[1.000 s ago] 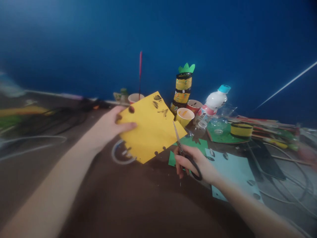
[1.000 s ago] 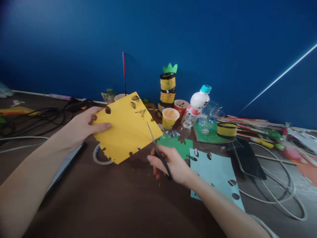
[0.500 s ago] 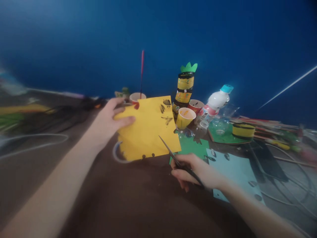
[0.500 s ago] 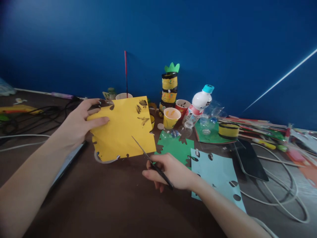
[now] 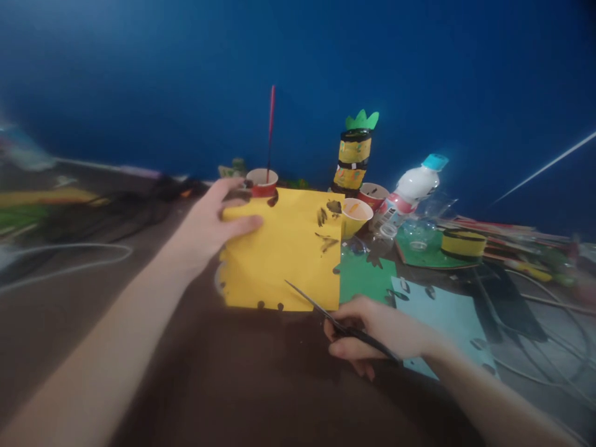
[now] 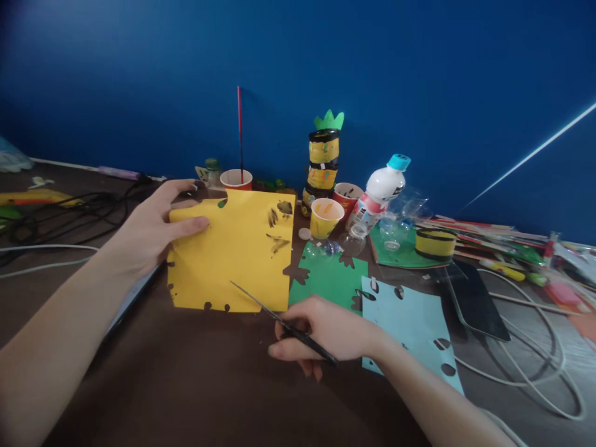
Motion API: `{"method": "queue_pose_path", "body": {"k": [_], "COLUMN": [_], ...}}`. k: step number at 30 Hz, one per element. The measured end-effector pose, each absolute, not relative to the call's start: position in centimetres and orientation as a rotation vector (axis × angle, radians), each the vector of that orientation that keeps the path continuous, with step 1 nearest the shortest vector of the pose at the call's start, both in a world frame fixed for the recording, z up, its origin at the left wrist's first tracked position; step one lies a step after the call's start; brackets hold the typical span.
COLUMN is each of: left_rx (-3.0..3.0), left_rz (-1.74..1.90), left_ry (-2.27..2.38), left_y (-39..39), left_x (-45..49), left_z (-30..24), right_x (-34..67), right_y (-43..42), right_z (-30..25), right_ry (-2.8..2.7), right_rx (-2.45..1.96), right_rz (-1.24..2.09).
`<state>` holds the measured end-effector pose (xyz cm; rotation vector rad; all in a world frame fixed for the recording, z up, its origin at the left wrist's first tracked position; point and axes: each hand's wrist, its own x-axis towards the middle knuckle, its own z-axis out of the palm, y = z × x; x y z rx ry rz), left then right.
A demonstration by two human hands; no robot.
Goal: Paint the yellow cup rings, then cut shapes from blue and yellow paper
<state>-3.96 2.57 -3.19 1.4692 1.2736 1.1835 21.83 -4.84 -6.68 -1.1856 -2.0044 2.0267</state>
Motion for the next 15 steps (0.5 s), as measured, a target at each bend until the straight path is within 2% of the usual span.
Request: {"method": "queue_pose_path", "body": {"k": [15], "left_rx": [1.377], "left_rz": [1.071], "left_ry": [1.162], "left_y": [1.5], "left_x": [-2.2], "left_z": [-2.9], "right_x": [22.0], "right_y": [-4.7], "right_z": [-6.6], "right_ry": [-2.113], "right_rx": [-1.170], "right_rz": [2.267]}}
